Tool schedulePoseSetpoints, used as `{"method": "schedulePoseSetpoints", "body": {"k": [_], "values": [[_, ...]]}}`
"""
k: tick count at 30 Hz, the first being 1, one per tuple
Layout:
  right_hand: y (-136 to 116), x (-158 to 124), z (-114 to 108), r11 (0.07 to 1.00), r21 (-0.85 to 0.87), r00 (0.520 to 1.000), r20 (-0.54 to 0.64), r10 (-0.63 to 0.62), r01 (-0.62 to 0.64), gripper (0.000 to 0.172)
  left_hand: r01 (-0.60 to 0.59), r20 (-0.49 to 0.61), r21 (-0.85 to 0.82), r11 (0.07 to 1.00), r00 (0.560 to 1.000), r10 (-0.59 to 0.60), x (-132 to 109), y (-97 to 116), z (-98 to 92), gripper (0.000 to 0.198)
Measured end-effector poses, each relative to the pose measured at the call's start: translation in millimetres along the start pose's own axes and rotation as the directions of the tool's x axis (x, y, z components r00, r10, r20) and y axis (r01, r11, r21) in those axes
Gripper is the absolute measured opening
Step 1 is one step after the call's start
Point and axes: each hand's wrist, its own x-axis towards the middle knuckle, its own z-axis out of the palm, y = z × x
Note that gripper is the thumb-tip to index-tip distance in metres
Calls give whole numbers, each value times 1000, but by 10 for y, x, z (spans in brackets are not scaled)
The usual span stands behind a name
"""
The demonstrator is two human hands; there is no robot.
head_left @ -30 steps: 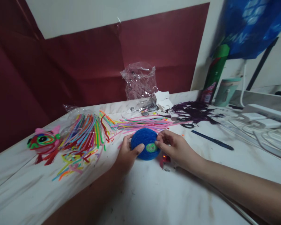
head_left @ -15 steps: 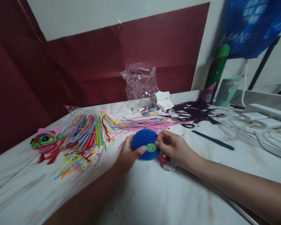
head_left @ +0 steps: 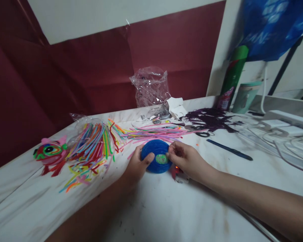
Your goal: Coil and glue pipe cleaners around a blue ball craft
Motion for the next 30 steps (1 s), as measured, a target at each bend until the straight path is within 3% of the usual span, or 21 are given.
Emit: {"method": "schedulePoseSetpoints", "body": {"k": [11, 19, 24, 27, 30], "values": [[26, 11, -3, 1000, 26, 1000, 3, 4, -4, 13, 64, 31, -5, 998, 997, -64, -5, 17, 14, 79], [11, 20, -3, 998, 47, 999, 23, 36, -37, 16, -51, 46, -36, 998, 998, 52, 5, -61, -20, 92], [-35, -5, -13, 997, 35, 997, 15, 74, -74, 21, -28, 32, 0, 1000, 999, 28, 6, -43, -30, 89], [-35, -18, -20, 999, 1, 999, 13, 50, -50, 19, -42, 1, 75, 996, 999, 42, -18, -17, -18, 92], [-8, -23, -17, 1000, -26, 1000, 11, 16, -16, 12, -132, -68, 266, 955, 985, 156, -55, 7, 4, 96]]}}
